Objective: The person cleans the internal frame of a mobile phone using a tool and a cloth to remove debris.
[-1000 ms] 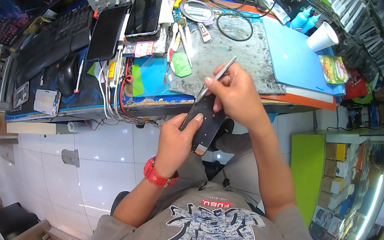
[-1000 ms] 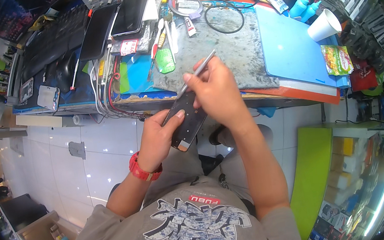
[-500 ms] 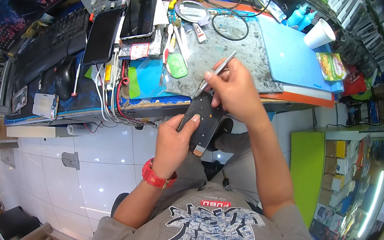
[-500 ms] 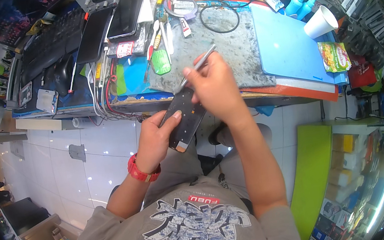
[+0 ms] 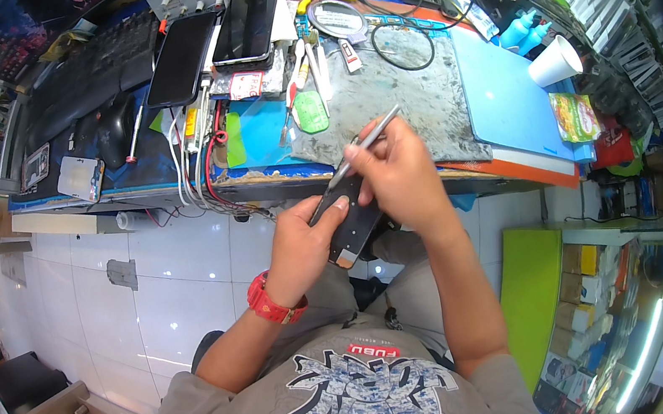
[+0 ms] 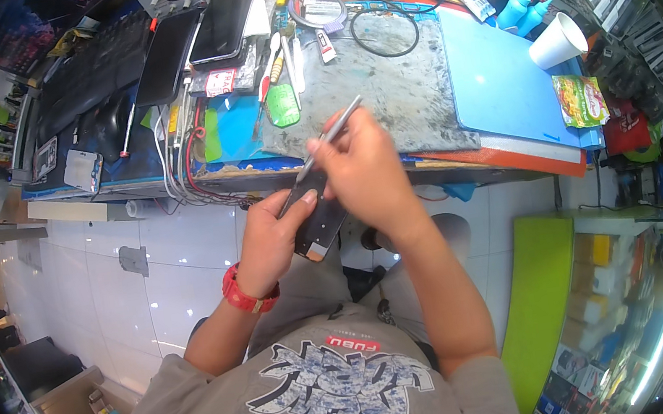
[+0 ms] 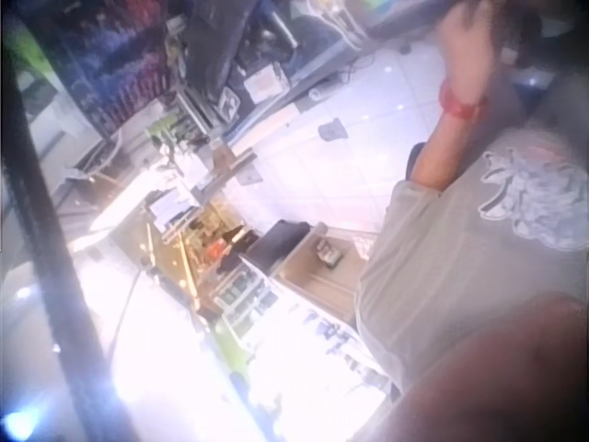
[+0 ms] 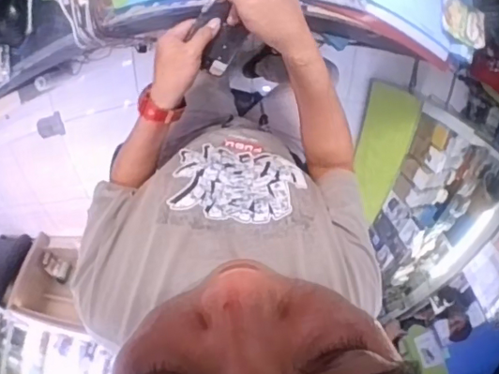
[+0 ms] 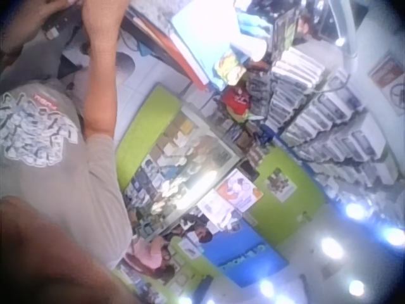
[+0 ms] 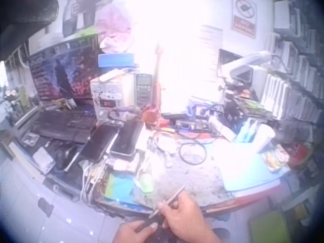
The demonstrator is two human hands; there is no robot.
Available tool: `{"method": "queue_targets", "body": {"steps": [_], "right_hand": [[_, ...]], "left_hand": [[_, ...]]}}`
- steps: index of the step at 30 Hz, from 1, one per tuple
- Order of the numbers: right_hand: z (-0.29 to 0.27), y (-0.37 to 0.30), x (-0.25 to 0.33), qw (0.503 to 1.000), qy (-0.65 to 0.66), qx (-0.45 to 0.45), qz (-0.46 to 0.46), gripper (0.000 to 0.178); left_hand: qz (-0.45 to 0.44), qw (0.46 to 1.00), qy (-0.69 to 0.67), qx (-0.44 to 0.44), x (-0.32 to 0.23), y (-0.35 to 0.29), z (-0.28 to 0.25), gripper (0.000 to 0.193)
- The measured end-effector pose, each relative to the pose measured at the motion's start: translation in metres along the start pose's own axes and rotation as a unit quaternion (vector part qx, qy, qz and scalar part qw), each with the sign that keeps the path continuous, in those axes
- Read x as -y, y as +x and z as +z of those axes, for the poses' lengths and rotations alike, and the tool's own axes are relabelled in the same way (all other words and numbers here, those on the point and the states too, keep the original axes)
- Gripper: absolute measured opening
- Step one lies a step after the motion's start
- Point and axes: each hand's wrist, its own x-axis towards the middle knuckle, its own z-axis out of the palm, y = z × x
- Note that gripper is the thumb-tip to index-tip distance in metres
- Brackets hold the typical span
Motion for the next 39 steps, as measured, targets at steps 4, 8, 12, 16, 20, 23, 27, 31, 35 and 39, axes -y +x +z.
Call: {"method": "queue_targets", "body": {"steps": [4,8,12,16,20,23,27,31,35,39], "right_hand": [[0.01,-0.012,0.002,0.999,-0.023,0.039,0.005,0.023],[0.005,-0.005,-0.005,1.0,-0.002,-0.006,-0.006,0.023],[0.022,-0.021,-0.01,0.992,-0.072,0.093,-0.043,0.024],[-0.006,0.008,-0.001,1.0,0.004,0.017,-0.011,0.023],[-0.022,0.028,0.008,0.999,-0.019,-0.006,-0.032,0.025],[-0.031,0.038,0.009,0.998,-0.024,-0.03,-0.042,0.026],[-0.038,0.042,0.008,0.997,-0.023,-0.058,-0.055,0.026],[-0.035,0.033,0.006,0.993,-0.023,-0.089,-0.071,0.025],[-0.027,0.016,-0.011,0.983,0.024,-0.135,-0.121,0.024],[-0.02,-0.007,-0.019,0.968,0.034,-0.206,-0.137,0.02]], "left_hand": [[0.027,0.999,0.004,0.018,0.012,0.003,-0.01,0.022],[0.006,1.0,0.004,-0.02,0.003,0.003,0.002,0.022],[0.047,0.999,-0.017,-0.008,0.008,0.002,-0.004,0.024],[-0.003,1.0,0.011,0.001,-0.002,0.002,-0.001,0.026],[-0.007,1.0,-0.012,-0.007,-0.009,-0.002,0.002,0.027],[0.008,1.0,0.001,-0.007,-0.008,-0.002,0.003,0.028],[0.003,1.0,-0.01,-0.006,-0.008,-0.002,0.003,0.028],[-0.008,0.999,-0.047,-0.009,-0.004,-0.001,0.003,0.028],[-0.013,0.999,-0.053,-0.004,0.0,0.0,0.004,0.028],[-0.022,0.997,-0.072,0.004,0.003,0.0,0.004,0.027]]}}
